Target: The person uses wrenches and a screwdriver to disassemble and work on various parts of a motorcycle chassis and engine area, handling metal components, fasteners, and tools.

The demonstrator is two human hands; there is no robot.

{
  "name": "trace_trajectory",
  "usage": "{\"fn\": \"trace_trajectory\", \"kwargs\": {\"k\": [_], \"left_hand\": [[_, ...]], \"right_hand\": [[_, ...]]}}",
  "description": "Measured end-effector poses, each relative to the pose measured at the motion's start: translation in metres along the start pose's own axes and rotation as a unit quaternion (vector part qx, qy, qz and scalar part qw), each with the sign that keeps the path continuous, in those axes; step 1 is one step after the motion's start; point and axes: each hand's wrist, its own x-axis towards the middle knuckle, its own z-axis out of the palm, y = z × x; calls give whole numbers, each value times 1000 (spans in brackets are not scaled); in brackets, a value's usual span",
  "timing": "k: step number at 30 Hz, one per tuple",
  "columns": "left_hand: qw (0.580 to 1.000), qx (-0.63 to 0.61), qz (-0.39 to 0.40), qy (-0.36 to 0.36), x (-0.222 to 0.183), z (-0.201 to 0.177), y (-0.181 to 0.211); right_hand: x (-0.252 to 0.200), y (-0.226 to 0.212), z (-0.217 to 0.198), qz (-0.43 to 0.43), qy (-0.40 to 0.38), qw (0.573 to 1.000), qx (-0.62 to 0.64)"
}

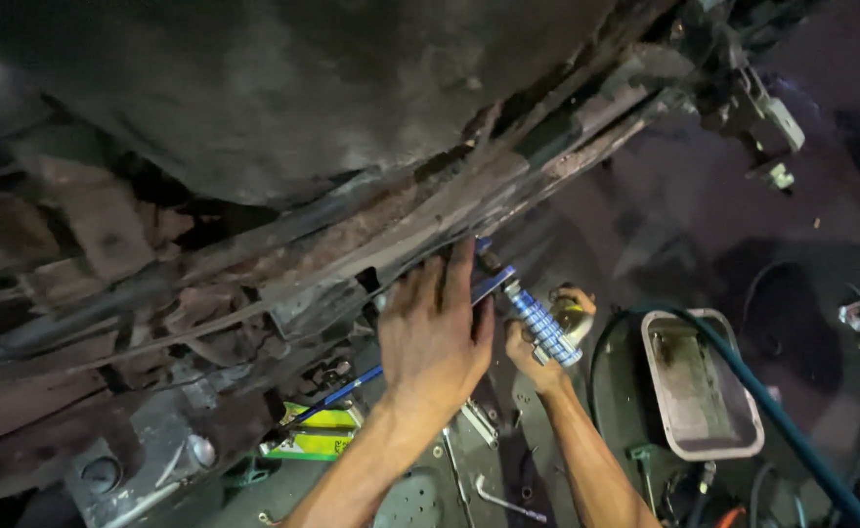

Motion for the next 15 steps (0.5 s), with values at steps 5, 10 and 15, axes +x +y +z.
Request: {"fn": "trace_trajectory", "kwargs": {"k": [5,10,15], "left_hand": [[975,37,-124,-183,12,14,11],[992,40,-69,-98,13,14,0],[998,50,-21,-37,1,21,-10]], "right_hand": [[-15,-32,-15,118,6,988,99],[-12,-52,-26,227,32,955,188],[-10,-75,-39,327,55,903,272]]}}
